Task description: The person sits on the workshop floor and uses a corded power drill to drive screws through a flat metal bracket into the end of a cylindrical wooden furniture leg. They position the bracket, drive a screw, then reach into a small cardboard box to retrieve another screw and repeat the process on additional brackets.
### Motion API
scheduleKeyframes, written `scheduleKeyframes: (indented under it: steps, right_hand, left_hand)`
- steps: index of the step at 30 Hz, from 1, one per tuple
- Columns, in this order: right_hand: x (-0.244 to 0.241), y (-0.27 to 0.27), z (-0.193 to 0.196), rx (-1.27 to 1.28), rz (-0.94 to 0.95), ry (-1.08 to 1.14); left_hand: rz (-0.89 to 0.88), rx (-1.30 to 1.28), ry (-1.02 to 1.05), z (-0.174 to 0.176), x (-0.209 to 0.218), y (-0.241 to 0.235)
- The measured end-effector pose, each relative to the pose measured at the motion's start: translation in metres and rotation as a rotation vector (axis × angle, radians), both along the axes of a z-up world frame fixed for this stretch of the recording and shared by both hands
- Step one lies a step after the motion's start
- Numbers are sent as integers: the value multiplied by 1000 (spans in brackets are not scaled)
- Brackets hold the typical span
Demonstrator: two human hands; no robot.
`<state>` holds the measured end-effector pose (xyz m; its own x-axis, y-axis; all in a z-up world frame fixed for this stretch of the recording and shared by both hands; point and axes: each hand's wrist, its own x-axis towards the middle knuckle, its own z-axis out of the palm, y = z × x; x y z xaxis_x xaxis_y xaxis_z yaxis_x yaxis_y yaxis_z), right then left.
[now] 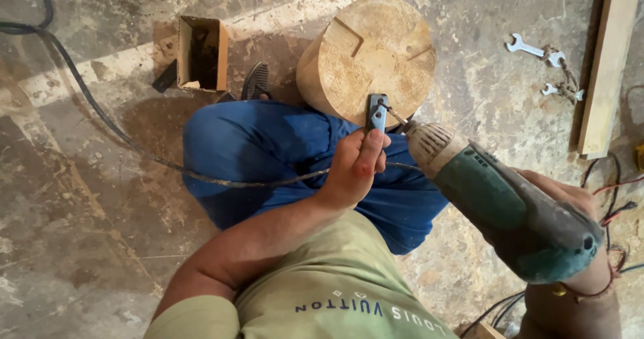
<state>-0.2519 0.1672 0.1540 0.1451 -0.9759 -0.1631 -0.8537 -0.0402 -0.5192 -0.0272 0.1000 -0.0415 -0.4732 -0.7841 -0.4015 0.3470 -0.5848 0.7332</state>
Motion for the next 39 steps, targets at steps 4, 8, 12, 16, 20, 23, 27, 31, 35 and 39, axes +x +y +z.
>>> scheduleKeyframes:
  steps: [4, 8, 12, 16, 20, 23, 27, 31, 35, 39]
  right_hand:
    - [-3, -1, 1, 69, -58, -106]
    - [0, -6, 11, 119, -59, -133]
    - [10, -8, 15, 81, -76, -78]
    - [-1, -8, 14, 97, -45, -95]
    - [-12, -8, 13, 203, -108, -78]
    - [-8, -19, 18, 74, 129, 5]
    - [-4, -25, 25, 221, -63, -102]
    - [-1, -27, 27, 254, -114, -81]
    - [2, -30, 29, 279, -140, -40]
    - [8, -32, 31, 280, -131, -96]
  left_hand:
    - [31, 25, 24, -3, -4, 2]
    - [61, 72, 34, 0, -7, 4]
    - [72, 150, 42, 0, -8, 4]
    - [27, 217, 12, -9, -8, 3]
    - [36, 184, 1, -7, -8, 1]
    - [45, 169, -21, -5, -7, 0]
    - [-22, 206, -34, 5, 0, -10]
    - [-28, 80, 2, -30, 7, 10]
    - [-33, -264, -319, 3, 46, 8]
    - [5, -1056, -571, 26, 74, -16]
